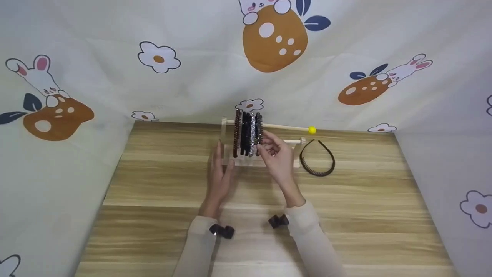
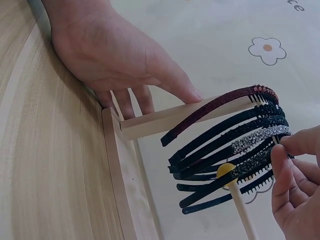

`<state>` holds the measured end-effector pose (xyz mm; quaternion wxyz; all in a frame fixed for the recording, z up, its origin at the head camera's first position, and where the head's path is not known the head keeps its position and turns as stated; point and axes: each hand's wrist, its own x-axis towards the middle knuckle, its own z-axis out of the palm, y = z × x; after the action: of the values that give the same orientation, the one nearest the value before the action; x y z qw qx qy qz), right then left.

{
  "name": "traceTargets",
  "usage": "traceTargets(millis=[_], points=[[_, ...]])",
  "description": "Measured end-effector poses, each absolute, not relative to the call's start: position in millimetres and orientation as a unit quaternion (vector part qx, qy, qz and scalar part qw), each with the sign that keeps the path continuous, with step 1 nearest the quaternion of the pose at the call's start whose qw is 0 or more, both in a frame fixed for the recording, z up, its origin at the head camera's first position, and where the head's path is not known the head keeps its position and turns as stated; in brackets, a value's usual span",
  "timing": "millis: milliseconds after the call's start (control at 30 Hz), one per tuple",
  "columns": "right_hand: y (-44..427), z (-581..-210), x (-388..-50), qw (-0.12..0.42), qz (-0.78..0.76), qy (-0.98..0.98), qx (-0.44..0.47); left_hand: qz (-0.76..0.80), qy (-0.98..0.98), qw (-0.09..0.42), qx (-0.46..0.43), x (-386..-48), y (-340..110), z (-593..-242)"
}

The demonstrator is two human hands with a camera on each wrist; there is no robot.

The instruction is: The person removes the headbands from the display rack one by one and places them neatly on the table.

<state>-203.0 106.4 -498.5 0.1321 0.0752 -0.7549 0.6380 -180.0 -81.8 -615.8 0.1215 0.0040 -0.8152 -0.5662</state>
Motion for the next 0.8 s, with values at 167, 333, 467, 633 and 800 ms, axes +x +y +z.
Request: traceTargets(millis=[167,333,467,633,800], points=[[107.0,-499.5,-203.7,0.136,0.642,-0.750,0.078,-0.566,-0.815,0.125,0.003,-180.5,-81.5,-615.5],[107.6,-498.9,-204.0,0.140,0.642,-0.750,0.081,-0.560,-0.817,0.137,-0.008,-180.8,-81.9,-615.5],[108.3,-498.2,-203.6,0.144,0.642,-0.749,0.077,-0.556,-0.819,0.138,-0.008,-180.4,-82.4,-616.2],[110.1,-496.9,-202.9,0.147,0.645,-0.747,0.071,-0.560,-0.819,0.126,0.000,-179.4,-82.7,-616.2],[113.1,-496.4,-202.7,0.154,0.648,-0.743,0.066,-0.566,-0.815,0.124,-0.001,-179.8,-82.3,-615.8]])
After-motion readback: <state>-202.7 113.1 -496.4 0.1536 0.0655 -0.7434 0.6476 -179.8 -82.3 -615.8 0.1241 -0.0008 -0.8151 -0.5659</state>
